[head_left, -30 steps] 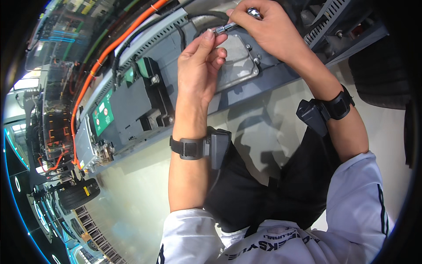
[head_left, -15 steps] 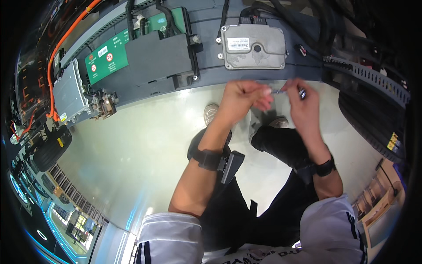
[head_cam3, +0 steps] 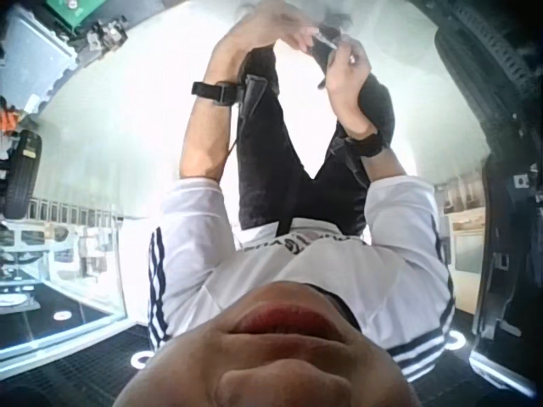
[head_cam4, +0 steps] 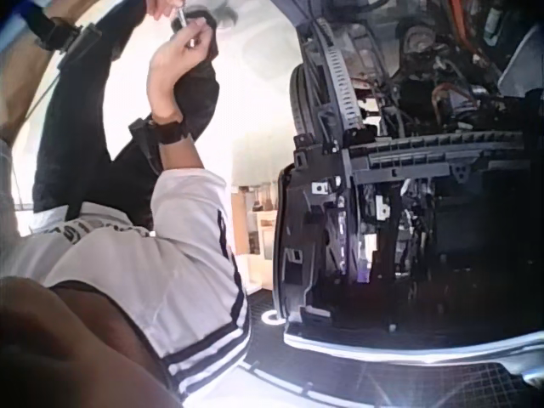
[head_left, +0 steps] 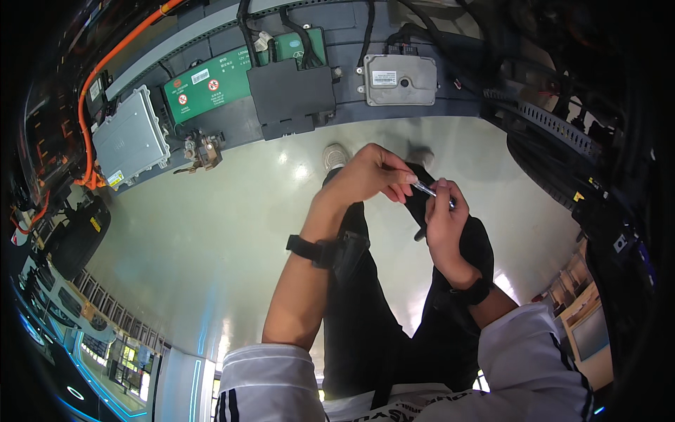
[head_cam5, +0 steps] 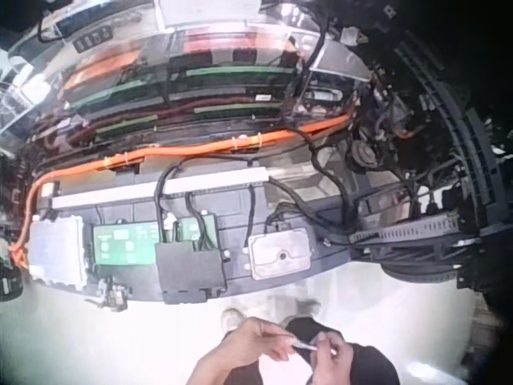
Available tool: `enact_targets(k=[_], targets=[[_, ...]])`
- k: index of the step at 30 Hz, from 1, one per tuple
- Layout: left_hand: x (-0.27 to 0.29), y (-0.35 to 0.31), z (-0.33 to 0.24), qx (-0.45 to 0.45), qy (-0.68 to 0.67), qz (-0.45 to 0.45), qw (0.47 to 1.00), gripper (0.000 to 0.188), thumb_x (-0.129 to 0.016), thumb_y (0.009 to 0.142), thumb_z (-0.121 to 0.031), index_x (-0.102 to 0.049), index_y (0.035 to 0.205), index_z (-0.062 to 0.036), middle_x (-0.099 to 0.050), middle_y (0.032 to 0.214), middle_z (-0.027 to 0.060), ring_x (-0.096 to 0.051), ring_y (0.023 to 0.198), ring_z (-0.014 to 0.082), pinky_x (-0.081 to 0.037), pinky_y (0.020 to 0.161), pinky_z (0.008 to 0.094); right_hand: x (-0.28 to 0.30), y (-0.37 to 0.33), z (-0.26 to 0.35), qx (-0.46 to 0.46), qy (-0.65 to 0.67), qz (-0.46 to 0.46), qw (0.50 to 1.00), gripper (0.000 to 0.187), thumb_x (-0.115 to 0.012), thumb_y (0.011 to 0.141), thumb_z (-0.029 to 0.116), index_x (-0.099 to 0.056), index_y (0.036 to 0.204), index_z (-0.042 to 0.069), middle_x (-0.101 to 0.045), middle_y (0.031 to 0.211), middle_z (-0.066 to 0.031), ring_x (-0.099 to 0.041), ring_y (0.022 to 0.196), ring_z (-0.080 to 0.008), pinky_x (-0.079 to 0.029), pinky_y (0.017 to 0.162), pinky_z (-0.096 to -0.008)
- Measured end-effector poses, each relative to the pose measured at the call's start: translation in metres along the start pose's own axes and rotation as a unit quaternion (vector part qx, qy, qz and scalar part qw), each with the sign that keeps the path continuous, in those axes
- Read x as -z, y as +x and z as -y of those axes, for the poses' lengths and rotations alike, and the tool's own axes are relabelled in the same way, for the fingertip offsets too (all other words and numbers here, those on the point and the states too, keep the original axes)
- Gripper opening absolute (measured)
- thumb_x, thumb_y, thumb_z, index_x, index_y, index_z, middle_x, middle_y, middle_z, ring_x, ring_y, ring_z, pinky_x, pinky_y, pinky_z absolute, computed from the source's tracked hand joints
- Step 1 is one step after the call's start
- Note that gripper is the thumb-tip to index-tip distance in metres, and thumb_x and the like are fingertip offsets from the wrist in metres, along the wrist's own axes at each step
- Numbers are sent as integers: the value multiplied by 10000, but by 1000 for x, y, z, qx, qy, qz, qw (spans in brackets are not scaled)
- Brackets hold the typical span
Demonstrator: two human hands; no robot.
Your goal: The person uses a ratchet wrench to tighten bolts on a silver metal box mounted inside a vehicle chassis. They systematically secure multiple fasteners on the component, which is surrounded by orange high-voltage cables and green battery modules.
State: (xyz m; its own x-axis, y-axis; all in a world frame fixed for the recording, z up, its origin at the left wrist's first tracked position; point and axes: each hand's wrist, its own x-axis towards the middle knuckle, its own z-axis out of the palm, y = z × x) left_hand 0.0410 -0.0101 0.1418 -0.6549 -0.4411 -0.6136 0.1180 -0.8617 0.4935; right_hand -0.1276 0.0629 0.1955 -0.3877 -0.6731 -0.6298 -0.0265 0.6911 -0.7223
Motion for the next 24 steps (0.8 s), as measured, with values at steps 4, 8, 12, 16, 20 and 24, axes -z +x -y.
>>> enact_targets(k=[4, 8, 12, 16, 20, 24], targets=[[34, 0, -14, 68, 3, 37, 997, 254, -718, 871, -158, -690, 939, 85, -705, 781, 153, -696, 662, 219, -583, 617, 287, -29, 2, -5, 9, -8, 18, 1000, 235, -541, 1005, 195, -587, 850, 24, -384, 597, 81, -324, 531, -12, -233, 488, -219], [50, -2, -23, 130, 17, 44, 990, 261, -733, 867, -167, -687, 942, 78, -708, 790, 164, -709, 676, 216, -594, 621, 284, -33, 0, -2, -4, 10, 114, 993, 203, -545, 996, 153, -625, 884, 3, -461, 622, 55, -388, 579, -15, -290, 515, -216], [49, 1, -11, 136, -30, 29, 990, 287, -719, 885, -213, -685, 943, 67, -689, 749, 137, -685, 631, 198, -578, 600, 273, -14, 6, 1, -39, -53, 274, 959, 204, -542, 981, 124, -640, 857, -4, -507, 625, 18, -426, 570, -32, -316, 503, -234], [47, 14, 12, 114, -111, 11, 987, 333, -747, 862, -267, -680, 928, 52, -686, 763, 129, -684, 658, 203, -575, 610, 276, -14, 15, -3, 2, -99, 254, 962, 212, -575, 954, 143, -662, 839, -12, -492, 581, -10, -438, 547, -64, -341, 498, -265], [59, 25, 12, 162, -3, 43, 986, 316, -745, 863, -257, -672, 940, 40, -696, 783, 135, -692, 679, 212, -580, 642, 287, -12, 41, 2, -44, -171, 287, 941, 256, -572, 942, 168, -665, 785, -12, -491, 565, -19, -445, 537, -76, -344, 498, -273], [57, 24, 26, 164, -38, 58, 984, 274, -712, 892, -258, -657, 938, 7, -706, 818, 128, -695, 718, 215, -573, 671, 293, -13, 38, 12, 18, -293, 286, 912, 232, -587, 932, 164, -636, 797, -18, -449, 555, -39, -409, 517, -93, -333, 492, -286]])
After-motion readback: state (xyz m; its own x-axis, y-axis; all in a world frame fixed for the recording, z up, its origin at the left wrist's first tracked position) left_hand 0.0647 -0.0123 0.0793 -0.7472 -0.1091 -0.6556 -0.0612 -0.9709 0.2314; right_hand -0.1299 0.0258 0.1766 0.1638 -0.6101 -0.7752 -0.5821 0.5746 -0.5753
